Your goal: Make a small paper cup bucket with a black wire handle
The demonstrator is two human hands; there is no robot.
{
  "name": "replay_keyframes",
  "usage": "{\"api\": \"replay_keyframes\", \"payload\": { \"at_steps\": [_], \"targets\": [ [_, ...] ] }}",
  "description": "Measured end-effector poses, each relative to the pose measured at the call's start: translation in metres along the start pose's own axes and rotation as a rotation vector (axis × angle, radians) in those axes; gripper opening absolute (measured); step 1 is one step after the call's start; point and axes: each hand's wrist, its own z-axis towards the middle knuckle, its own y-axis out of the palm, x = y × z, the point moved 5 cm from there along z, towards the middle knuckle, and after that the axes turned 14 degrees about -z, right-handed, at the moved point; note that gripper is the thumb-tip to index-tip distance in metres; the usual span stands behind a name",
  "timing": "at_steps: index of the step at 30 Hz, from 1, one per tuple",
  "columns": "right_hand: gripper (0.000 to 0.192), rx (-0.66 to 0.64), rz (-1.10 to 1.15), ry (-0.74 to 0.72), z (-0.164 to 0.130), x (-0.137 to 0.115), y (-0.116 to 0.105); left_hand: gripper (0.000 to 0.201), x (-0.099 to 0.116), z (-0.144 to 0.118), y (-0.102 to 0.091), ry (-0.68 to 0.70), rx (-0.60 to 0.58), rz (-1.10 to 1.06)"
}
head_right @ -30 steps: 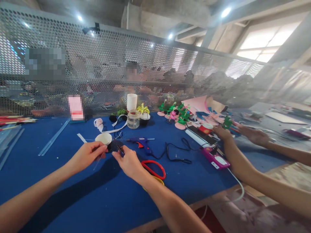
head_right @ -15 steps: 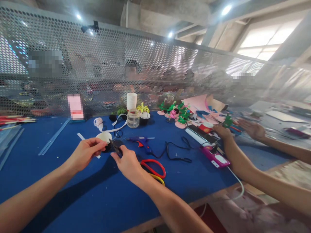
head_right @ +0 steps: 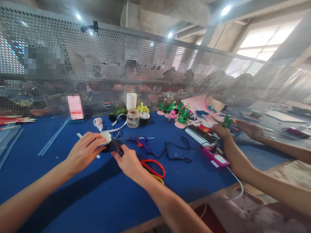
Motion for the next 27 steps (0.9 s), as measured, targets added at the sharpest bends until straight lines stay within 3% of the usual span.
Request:
{"api": "replay_keyframes", "payload": {
  "at_steps": [2,4,6,9,10,12,15,17,18,22,25,27],
  "targets": [
    [0.015,-0.011,0.004,-0.018,-0.002,-0.002,0.002,0.012,0.001,-0.001,0.003,0.032,0.053,-0.051],
    [0.017,-0.012,-0.010,-0.020,-0.002,-0.002,0.004,0.012,-0.005,-0.002,0.005,-0.104,0.109,-0.200],
    [0.017,-0.002,-0.035,-0.022,-0.002,-0.002,0.003,0.015,-0.018,-0.006,0.013,-0.436,0.128,-0.474],
    [0.016,0.031,-0.091,-0.028,-0.001,-0.003,0.001,0.022,-0.029,-0.022,0.040,-1.054,0.095,-1.080],
    [0.016,0.038,-0.106,-0.027,-0.001,-0.003,0.000,0.023,-0.027,-0.026,0.048,-1.197,0.088,-1.258],
    [0.015,0.040,-0.120,-0.022,0.000,-0.002,-0.001,0.023,-0.023,-0.028,0.053,-1.322,0.077,-1.435],
    [0.017,0.023,-0.081,-0.005,0.002,0.000,-0.001,0.028,-0.020,-0.024,0.040,-1.205,-0.144,-1.181],
    [0.019,0.017,-0.044,0.013,0.003,0.002,-0.002,0.031,-0.016,-0.016,0.025,-0.927,-0.339,-0.788],
    [0.019,0.016,-0.030,0.020,0.003,0.002,-0.002,0.030,-0.013,-0.011,0.016,-0.763,-0.338,-0.566],
    [0.016,0.015,-0.032,0.038,0.002,0.001,-0.001,0.015,0.004,0.001,-0.008,-0.207,-0.054,-0.034],
    [0.015,0.017,-0.049,0.007,0.000,-0.002,0.000,0.015,0.008,0.000,-0.001,-0.051,0.008,0.019],
    [0.015,0.015,-0.054,-0.010,-0.001,-0.004,0.000,0.016,0.004,0.000,0.003,-0.112,0.049,-0.111]
  ]
}}
